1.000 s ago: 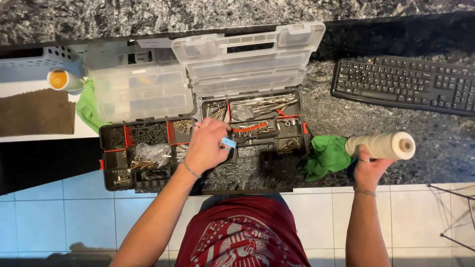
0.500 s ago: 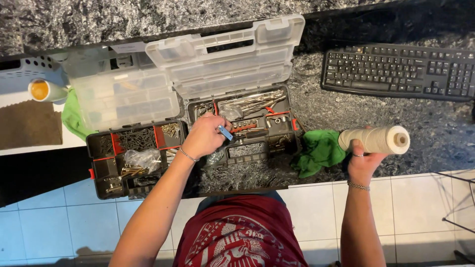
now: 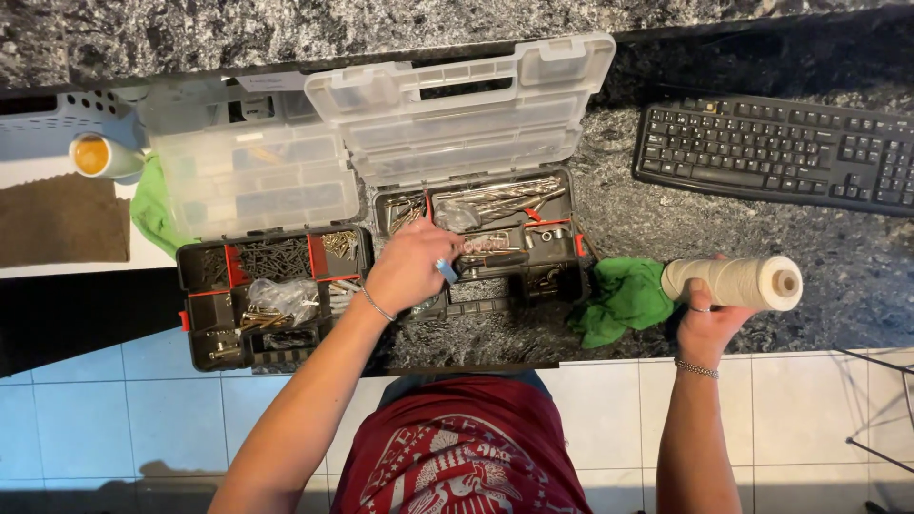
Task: The person selects small hardware from a compartmentalized toolbox, then installs a paper towel roll onto a metal holder mounted under a kitchen cabinet. They test the fit, remove the roll, and return to the toolbox to gather additional parts, including a screwdriver, before the clip ends.
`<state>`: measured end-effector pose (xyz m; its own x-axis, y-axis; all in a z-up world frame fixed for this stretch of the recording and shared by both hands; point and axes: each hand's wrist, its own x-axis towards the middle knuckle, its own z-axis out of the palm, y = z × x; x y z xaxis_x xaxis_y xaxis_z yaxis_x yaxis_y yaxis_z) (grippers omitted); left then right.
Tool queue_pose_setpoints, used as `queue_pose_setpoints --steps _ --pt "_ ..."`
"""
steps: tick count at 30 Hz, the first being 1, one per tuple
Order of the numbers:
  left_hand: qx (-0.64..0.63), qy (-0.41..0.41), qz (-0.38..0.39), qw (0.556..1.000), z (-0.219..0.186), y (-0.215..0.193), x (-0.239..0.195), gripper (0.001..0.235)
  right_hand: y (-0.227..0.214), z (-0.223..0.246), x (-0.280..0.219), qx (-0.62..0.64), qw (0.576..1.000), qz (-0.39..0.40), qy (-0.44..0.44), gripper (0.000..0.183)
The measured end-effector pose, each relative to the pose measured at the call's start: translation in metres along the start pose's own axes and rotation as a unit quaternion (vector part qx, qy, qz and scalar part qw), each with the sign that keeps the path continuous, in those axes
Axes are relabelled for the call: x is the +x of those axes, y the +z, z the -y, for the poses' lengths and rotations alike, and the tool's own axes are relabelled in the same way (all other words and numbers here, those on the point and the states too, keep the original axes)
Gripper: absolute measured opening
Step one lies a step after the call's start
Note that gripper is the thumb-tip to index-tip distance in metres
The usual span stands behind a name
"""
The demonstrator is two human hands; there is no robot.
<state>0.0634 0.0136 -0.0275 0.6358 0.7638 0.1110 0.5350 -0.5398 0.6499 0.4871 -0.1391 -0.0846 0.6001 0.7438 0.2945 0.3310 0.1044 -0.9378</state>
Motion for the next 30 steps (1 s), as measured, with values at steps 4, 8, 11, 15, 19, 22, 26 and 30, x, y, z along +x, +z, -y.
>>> queue_pose_setpoints --steps 4,8,11,15,19,22,26,30 --pt "0.080 -0.018 0.072 0.994 -0.032 -0.010 -0.017 0.028 0.006 0.011 0.003 0.004 1.000 0.007 -0.003 0.064" --pt "0.043 -0.027 -0.022 0.998 -0.027 -0.016 -0.044 0.040 0.004 0.005 0.001 0.008 1.000 0.009 -0.009 0.066" --pt "0.072 -0.113 -0.095 0.986 -0.027 -0.031 -0.056 0.040 0.003 0.003 0.001 0.000 1.000 0.003 -0.011 0.064" --pt "-0.087 -0.255 0.076 0.960 -0.056 -0.060 -0.089 0.022 0.007 0.011 0.003 0.011 1.000 -0.007 0.003 0.058" --pt "-0.301 -0.317 0.132 0.890 -0.081 -0.060 -0.134 0.027 0.002 0.031 0.002 0.068 0.998 -0.014 0.006 0.071" --pt "-0.417 -0.358 -0.035 0.835 -0.081 -0.026 -0.160 0.039 0.002 0.100 0.004 0.033 0.992 0.117 -0.019 0.108" --pt "-0.594 -0.254 -0.125 0.753 -0.101 -0.015 -0.162 0.040 0.023 0.150 -0.020 -0.068 0.967 0.245 0.021 0.081" --pt "-0.365 -0.141 -0.154 0.907 -0.146 -0.065 -0.126 0.037 0.088 0.205 -0.055 -0.194 0.832 0.515 -0.066 0.079"
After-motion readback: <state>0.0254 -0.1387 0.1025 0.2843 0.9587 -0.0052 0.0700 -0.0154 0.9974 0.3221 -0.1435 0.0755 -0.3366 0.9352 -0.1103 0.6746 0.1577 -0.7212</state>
